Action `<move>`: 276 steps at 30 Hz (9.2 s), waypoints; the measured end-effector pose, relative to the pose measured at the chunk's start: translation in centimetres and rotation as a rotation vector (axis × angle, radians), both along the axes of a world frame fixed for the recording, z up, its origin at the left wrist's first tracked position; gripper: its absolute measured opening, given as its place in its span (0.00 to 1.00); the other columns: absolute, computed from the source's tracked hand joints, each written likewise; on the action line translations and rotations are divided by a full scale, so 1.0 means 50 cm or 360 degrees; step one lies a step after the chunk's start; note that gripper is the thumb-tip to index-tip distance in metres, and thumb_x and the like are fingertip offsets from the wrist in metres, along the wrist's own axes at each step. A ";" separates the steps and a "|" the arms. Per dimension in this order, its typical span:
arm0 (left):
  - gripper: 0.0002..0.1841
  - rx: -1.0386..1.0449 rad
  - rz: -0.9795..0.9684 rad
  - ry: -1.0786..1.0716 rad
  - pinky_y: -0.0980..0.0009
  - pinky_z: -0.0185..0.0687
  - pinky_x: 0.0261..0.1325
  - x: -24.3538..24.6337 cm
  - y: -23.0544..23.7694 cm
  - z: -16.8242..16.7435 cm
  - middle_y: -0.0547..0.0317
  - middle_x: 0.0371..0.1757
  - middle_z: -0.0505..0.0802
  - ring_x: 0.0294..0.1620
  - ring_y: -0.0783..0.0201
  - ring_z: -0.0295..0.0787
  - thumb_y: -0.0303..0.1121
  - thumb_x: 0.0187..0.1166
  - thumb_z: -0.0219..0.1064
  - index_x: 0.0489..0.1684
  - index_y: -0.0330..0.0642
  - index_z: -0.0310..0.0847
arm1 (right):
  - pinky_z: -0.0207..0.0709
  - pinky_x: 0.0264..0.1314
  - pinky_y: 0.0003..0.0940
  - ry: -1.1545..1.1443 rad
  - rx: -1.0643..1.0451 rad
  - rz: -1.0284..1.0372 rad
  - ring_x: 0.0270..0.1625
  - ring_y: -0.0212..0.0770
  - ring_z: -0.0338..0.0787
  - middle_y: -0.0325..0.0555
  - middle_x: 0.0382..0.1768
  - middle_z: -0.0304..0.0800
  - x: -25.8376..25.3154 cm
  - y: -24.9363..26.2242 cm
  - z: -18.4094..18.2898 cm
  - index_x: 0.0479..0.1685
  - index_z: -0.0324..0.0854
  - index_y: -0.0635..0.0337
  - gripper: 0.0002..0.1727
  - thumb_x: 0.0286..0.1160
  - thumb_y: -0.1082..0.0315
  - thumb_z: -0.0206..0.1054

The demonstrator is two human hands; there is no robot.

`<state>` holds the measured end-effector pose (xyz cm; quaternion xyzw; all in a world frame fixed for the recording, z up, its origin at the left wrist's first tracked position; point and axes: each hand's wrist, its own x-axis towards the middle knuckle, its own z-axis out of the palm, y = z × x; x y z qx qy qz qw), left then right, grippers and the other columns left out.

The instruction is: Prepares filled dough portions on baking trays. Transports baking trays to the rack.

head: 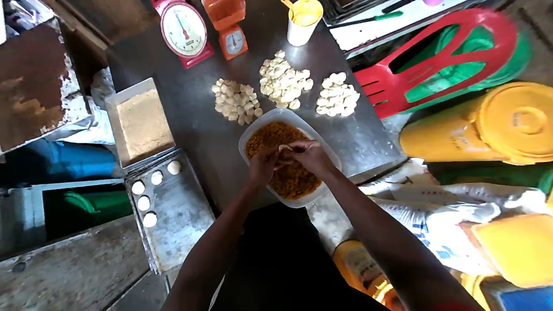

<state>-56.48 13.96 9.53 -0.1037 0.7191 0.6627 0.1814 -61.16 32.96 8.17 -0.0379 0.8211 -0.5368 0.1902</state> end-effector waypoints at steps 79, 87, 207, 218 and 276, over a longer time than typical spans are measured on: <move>0.15 -0.0958 -0.0001 -0.0314 0.46 0.81 0.73 0.318 -0.239 -0.279 0.44 0.69 0.87 0.67 0.46 0.87 0.34 0.82 0.67 0.61 0.39 0.88 | 0.84 0.68 0.49 -0.0265 0.0374 0.0646 0.60 0.49 0.90 0.55 0.57 0.90 0.273 -0.353 -0.278 0.55 0.90 0.61 0.13 0.72 0.72 0.72; 0.15 -0.0866 0.0315 -0.0349 0.53 0.85 0.70 0.354 -0.219 -0.279 0.42 0.70 0.86 0.65 0.49 0.88 0.36 0.83 0.68 0.61 0.39 0.88 | 0.84 0.66 0.44 -0.0064 0.0313 0.0820 0.58 0.45 0.90 0.51 0.56 0.90 0.267 -0.311 -0.287 0.59 0.93 0.52 0.14 0.79 0.67 0.70; 0.15 -0.0277 0.0257 0.0290 0.63 0.92 0.59 0.241 -0.186 -0.032 0.54 0.51 0.96 0.49 0.63 0.95 0.34 0.89 0.61 0.63 0.34 0.85 | 0.79 0.69 0.64 0.0465 0.1314 0.1142 0.71 0.68 0.82 0.64 0.67 0.84 0.075 0.004 -0.078 0.66 0.83 0.64 0.19 0.76 0.78 0.65; 0.31 -0.0087 0.0047 0.0381 0.55 0.77 0.80 0.059 -0.058 0.028 0.52 0.87 0.73 0.83 0.58 0.74 0.42 0.89 0.60 0.91 0.45 0.59 | 0.89 0.55 0.45 0.0055 0.0058 0.0343 0.46 0.39 0.94 0.45 0.44 0.96 0.008 0.031 0.037 0.48 0.93 0.58 0.11 0.66 0.73 0.80; 0.26 0.0458 0.0030 0.0131 0.57 0.94 0.46 0.021 0.030 0.183 0.50 0.51 0.92 0.39 0.58 0.94 0.53 0.94 0.48 0.65 0.42 0.83 | 0.91 0.44 0.33 0.0107 -0.0428 -0.0200 0.40 0.38 0.93 0.46 0.48 0.94 0.091 0.068 0.206 0.56 0.90 0.56 0.14 0.74 0.75 0.74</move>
